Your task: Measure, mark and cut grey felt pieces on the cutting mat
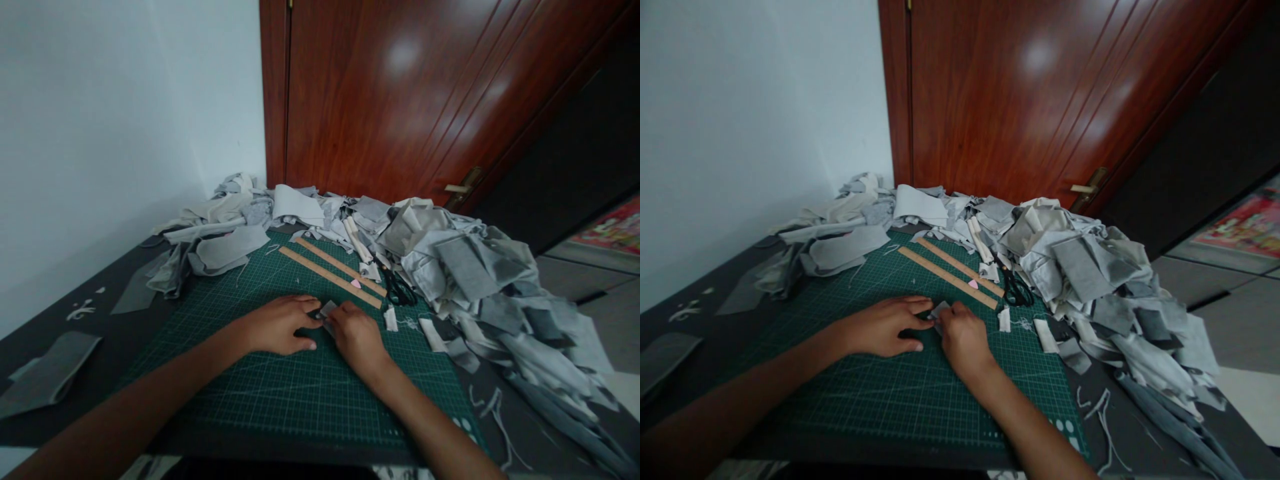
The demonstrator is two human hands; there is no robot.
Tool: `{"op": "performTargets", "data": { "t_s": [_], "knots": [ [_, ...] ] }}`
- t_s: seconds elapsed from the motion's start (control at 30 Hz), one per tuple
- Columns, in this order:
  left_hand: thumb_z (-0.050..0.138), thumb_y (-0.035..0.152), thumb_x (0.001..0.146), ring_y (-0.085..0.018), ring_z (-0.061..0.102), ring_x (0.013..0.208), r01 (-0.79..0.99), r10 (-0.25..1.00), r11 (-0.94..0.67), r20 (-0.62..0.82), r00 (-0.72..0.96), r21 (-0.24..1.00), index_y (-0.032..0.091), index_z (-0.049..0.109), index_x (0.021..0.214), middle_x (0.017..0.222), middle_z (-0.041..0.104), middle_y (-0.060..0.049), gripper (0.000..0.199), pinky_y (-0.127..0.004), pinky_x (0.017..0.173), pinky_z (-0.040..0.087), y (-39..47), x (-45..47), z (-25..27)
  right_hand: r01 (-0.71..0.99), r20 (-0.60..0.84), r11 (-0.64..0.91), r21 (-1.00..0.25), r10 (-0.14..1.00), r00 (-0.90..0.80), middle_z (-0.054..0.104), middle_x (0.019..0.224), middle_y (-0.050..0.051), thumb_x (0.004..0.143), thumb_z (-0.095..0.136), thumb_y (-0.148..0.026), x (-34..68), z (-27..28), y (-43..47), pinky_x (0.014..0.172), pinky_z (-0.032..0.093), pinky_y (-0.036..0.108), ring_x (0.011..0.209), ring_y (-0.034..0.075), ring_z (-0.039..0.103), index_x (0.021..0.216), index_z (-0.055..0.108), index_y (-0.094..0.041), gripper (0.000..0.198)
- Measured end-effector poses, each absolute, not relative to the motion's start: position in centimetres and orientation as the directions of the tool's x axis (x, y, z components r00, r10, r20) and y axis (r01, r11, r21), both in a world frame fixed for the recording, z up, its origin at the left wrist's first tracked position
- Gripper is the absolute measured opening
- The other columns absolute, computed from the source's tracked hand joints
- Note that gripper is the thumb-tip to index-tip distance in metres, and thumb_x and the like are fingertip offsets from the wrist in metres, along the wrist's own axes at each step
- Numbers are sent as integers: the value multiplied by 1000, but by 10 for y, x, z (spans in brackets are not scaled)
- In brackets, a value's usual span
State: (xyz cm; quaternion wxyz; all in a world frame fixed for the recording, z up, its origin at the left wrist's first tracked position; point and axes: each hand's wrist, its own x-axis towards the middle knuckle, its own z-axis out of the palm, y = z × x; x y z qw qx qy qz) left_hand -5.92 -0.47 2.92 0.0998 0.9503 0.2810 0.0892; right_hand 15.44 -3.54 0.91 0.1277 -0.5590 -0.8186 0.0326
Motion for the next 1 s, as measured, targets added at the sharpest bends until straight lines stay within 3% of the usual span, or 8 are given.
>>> {"op": "performTargets", "data": {
  "t_s": [0.1, 0.27, 0.53, 0.7, 1.0],
  "knots": [
    [78, 41, 83, -32, 50, 136, 510, 544, -822, 85, 835, 253, 24, 74, 116, 142, 59, -11, 37, -45, 116, 37, -5, -62, 30, 916, 158, 375, -140, 922, -354, 67, 96, 7, 101, 49, -19, 149, 8, -40, 72, 43, 27, 86, 20, 65, 98, 70, -20, 22],
    [81, 39, 79, -36, 47, 137, 525, 561, -808, 76, 824, 270, 27, 74, 117, 144, 57, -10, 41, -49, 114, 38, -5, -65, 28, 904, 162, 382, -193, 921, -355, 68, 96, 7, 103, 48, -22, 148, 8, -42, 73, 45, 28, 86, 20, 66, 98, 71, -20, 24],
    [71, 35, 88, -27, 59, 115, 482, 523, -835, 114, 845, 265, 26, 75, 112, 124, 65, -6, 25, -36, 99, 47, 6, -69, 33, 879, 174, 425, -218, 903, -394, 68, 94, 6, 101, 52, -19, 150, 5, -39, 73, 44, 26, 84, 18, 64, 93, 72, -21, 21],
    [74, 32, 85, -28, 56, 122, 492, 543, -826, 155, 825, 274, 28, 74, 116, 130, 62, -5, 31, -38, 104, 43, 11, -74, 27, 876, 178, 435, -208, 898, -403, 68, 93, 6, 101, 53, -20, 151, 4, -39, 72, 43, 26, 84, 18, 65, 92, 72, -20, 21],
    [72, 25, 87, -26, 55, 122, 499, 574, -791, 147, 806, 354, 27, 77, 106, 129, 62, -4, 20, -38, 107, 42, 12, -72, 26, 863, 224, 446, -236, 890, -398, 69, 93, 6, 102, 52, -22, 150, 4, -40, 77, 44, 26, 87, 18, 65, 95, 74, -21, 23]
  ]
}}
